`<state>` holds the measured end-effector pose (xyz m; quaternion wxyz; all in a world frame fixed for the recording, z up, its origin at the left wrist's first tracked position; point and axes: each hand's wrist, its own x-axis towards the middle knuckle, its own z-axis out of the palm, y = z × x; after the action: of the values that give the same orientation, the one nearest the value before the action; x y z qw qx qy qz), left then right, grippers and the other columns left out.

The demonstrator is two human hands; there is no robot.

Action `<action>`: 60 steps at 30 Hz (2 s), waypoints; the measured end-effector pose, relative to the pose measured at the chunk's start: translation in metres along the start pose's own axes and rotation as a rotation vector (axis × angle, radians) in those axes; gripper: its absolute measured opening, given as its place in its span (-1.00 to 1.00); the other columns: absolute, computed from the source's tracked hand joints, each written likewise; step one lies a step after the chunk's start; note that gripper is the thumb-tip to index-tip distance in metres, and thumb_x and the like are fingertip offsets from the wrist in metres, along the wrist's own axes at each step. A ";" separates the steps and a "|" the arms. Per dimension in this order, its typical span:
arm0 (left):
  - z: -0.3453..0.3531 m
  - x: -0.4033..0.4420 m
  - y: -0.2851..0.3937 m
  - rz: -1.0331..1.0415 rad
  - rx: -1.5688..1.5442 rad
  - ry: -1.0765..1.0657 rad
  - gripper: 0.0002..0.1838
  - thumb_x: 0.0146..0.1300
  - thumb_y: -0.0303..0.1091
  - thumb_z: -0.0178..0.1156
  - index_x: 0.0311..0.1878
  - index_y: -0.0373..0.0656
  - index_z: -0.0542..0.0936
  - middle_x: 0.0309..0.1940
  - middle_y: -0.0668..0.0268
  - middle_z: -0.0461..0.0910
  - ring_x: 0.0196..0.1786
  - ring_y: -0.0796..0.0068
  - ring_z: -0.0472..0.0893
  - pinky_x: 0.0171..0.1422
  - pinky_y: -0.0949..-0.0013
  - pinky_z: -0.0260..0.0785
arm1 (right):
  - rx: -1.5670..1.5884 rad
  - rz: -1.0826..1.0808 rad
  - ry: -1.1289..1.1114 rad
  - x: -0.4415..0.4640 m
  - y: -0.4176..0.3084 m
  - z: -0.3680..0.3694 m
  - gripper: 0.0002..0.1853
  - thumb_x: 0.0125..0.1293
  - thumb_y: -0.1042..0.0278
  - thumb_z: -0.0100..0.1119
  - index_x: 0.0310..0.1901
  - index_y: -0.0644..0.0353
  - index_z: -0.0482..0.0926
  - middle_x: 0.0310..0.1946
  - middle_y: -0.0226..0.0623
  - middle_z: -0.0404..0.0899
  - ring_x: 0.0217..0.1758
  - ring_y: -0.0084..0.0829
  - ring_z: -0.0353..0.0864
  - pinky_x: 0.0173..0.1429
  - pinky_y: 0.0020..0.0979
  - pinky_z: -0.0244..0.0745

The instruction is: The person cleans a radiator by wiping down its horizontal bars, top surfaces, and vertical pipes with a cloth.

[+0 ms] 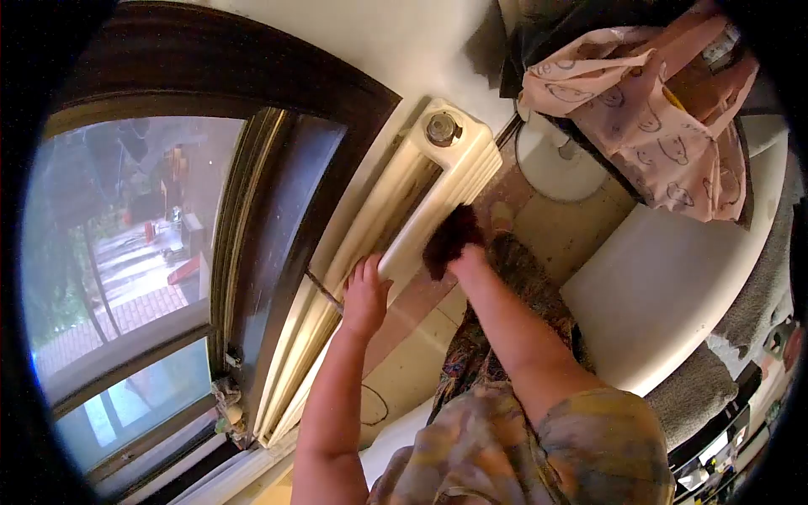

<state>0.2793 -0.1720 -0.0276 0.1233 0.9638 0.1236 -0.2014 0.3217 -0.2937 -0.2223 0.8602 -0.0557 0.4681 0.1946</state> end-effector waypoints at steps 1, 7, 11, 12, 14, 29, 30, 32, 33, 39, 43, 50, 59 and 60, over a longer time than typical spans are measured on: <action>0.001 0.000 0.000 -0.004 0.006 -0.001 -0.45 0.05 -0.40 0.15 0.14 -0.01 0.22 0.11 0.19 0.27 0.17 0.13 0.25 0.18 0.06 0.09 | 0.036 -0.018 -0.326 0.011 -0.024 0.012 -0.61 0.24 0.09 -0.10 0.04 0.08 0.36 -0.01 -0.31 0.40 0.04 -0.26 0.35 0.12 -0.21 0.30; -0.002 -0.003 0.004 0.003 0.042 0.028 -0.46 0.06 -0.38 0.14 0.13 0.00 0.22 0.08 0.17 0.31 0.13 0.11 0.29 0.17 0.04 0.10 | -0.197 -0.240 -0.339 -0.018 -0.123 0.099 -0.66 0.26 0.10 -0.15 0.00 0.04 0.36 0.00 -0.31 0.35 0.05 -0.29 0.32 0.16 -0.27 0.25; -0.001 -0.003 0.002 -0.004 0.015 0.018 -0.47 0.07 -0.36 0.14 0.13 -0.01 0.23 0.06 0.17 0.32 0.09 0.08 0.32 0.15 0.04 0.11 | -0.145 -0.377 -0.242 -0.009 -0.086 0.103 -0.54 0.27 -0.01 -0.16 0.13 0.04 0.29 0.07 -0.35 0.33 0.11 -0.31 0.30 0.19 -0.27 0.22; -0.001 -0.002 0.001 -0.007 0.013 0.025 -0.47 0.07 -0.36 0.14 0.13 -0.01 0.23 0.06 0.17 0.32 0.09 0.08 0.32 0.15 0.04 0.11 | -0.067 -0.430 -0.337 -0.018 -0.071 0.106 -0.51 0.27 -0.07 -0.16 0.13 0.04 0.29 0.03 -0.39 0.37 0.08 -0.33 0.32 0.18 -0.32 0.22; 0.000 -0.003 0.000 0.043 0.040 0.044 -0.48 0.07 -0.36 0.13 0.13 0.00 0.23 0.05 0.17 0.32 0.08 0.07 0.33 0.14 0.03 0.12 | -0.455 -0.486 0.191 -0.008 -0.032 0.081 -0.43 0.23 -0.16 -0.13 0.15 0.03 0.26 -0.02 -0.45 0.38 0.05 -0.42 0.32 0.13 -0.38 0.22; -0.001 -0.004 0.004 -0.042 0.023 -0.008 -0.47 0.09 -0.32 0.11 0.15 0.05 0.20 0.05 0.18 0.33 0.09 0.09 0.34 0.14 0.00 0.13 | -0.228 -0.284 -0.168 -0.073 -0.047 0.092 -0.42 0.21 -0.17 -0.08 0.12 0.09 0.29 -0.06 -0.37 0.38 0.04 -0.39 0.32 0.08 -0.36 0.28; 0.002 -0.004 0.002 -0.029 0.029 0.033 -0.47 0.08 -0.32 0.12 0.14 0.05 0.20 0.04 0.18 0.34 0.06 0.09 0.37 0.14 -0.01 0.13 | -0.225 -0.364 -0.241 -0.083 -0.060 0.110 -0.43 0.22 -0.17 -0.09 0.11 0.10 0.29 -0.06 -0.37 0.38 0.03 -0.40 0.33 0.08 -0.37 0.28; 0.000 -0.005 0.005 -0.033 0.031 0.042 -0.47 0.08 -0.32 0.12 0.14 0.05 0.20 0.04 0.18 0.34 0.06 0.09 0.37 0.14 -0.01 0.13 | -0.229 -0.441 -0.323 -0.079 -0.078 0.128 -0.43 0.23 -0.17 -0.11 0.10 0.11 0.29 -0.06 -0.37 0.37 0.02 -0.40 0.34 0.08 -0.37 0.28; -0.002 -0.006 0.006 -0.036 0.039 0.045 -0.47 0.08 -0.32 0.12 0.14 0.05 0.20 0.03 0.17 0.34 0.06 0.08 0.37 0.15 -0.01 0.13 | -0.255 -0.441 -0.435 -0.066 -0.083 0.126 -0.47 0.23 -0.15 -0.11 0.09 0.05 0.29 -0.03 -0.43 0.37 0.03 -0.39 0.33 0.11 -0.38 0.26; -0.009 -0.009 0.011 -0.070 0.039 0.008 -0.48 0.09 -0.31 0.11 0.14 0.05 0.21 0.04 0.20 0.34 0.08 0.08 0.35 0.16 -0.03 0.12 | -0.528 -0.588 -0.074 -0.057 -0.012 0.088 -0.49 0.26 -0.04 -0.11 0.15 0.07 0.24 -0.02 -0.45 0.35 0.00 -0.42 0.32 0.08 -0.44 0.25; -0.004 -0.007 0.009 -0.079 -0.024 0.022 -0.51 0.10 -0.31 0.10 0.13 0.05 0.22 0.06 0.22 0.33 0.10 0.09 0.33 0.16 -0.05 0.11 | -0.643 -0.504 -0.016 -0.111 0.030 0.079 -0.44 0.17 -0.03 0.00 0.10 0.16 0.25 -0.20 -0.28 0.39 -0.20 -0.45 0.34 -0.17 -0.43 0.31; 0.000 -0.007 0.004 -0.056 0.037 0.045 -0.47 0.14 -0.32 0.07 0.18 0.08 0.17 0.09 0.11 0.29 0.12 -0.03 0.29 0.15 -0.04 0.13 | -0.850 -0.128 -0.270 -0.048 0.048 -0.009 -0.66 0.31 0.00 -0.19 -0.04 0.02 0.36 -0.31 -0.41 0.39 -0.24 -0.44 0.37 -0.09 -0.45 0.34; 0.009 -0.024 -0.004 0.064 -0.004 0.319 -0.38 0.06 -0.39 0.10 0.21 -0.08 0.12 0.10 0.11 0.27 0.16 0.07 0.24 0.23 0.03 0.05 | -0.987 -0.280 -0.577 -0.177 -0.071 0.096 -0.65 0.28 0.18 -0.07 0.06 0.08 0.33 -0.21 -0.33 0.46 -0.18 -0.37 0.48 -0.14 -0.32 0.47; 0.007 -0.034 -0.005 0.110 -0.063 0.473 -0.37 0.00 -0.45 0.12 0.19 -0.09 0.16 0.08 0.11 0.27 0.16 0.07 0.24 0.23 0.05 0.05 | -0.735 -0.311 -0.502 -0.166 -0.076 0.098 -0.69 0.29 0.21 -0.09 0.03 0.10 0.33 -0.22 -0.33 0.44 -0.22 -0.39 0.49 -0.17 -0.35 0.47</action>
<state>0.2449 -0.1759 -0.0200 0.1317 0.9851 0.1027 0.0410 0.3476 -0.3827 -0.0372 0.8890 -0.3772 0.1316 0.2238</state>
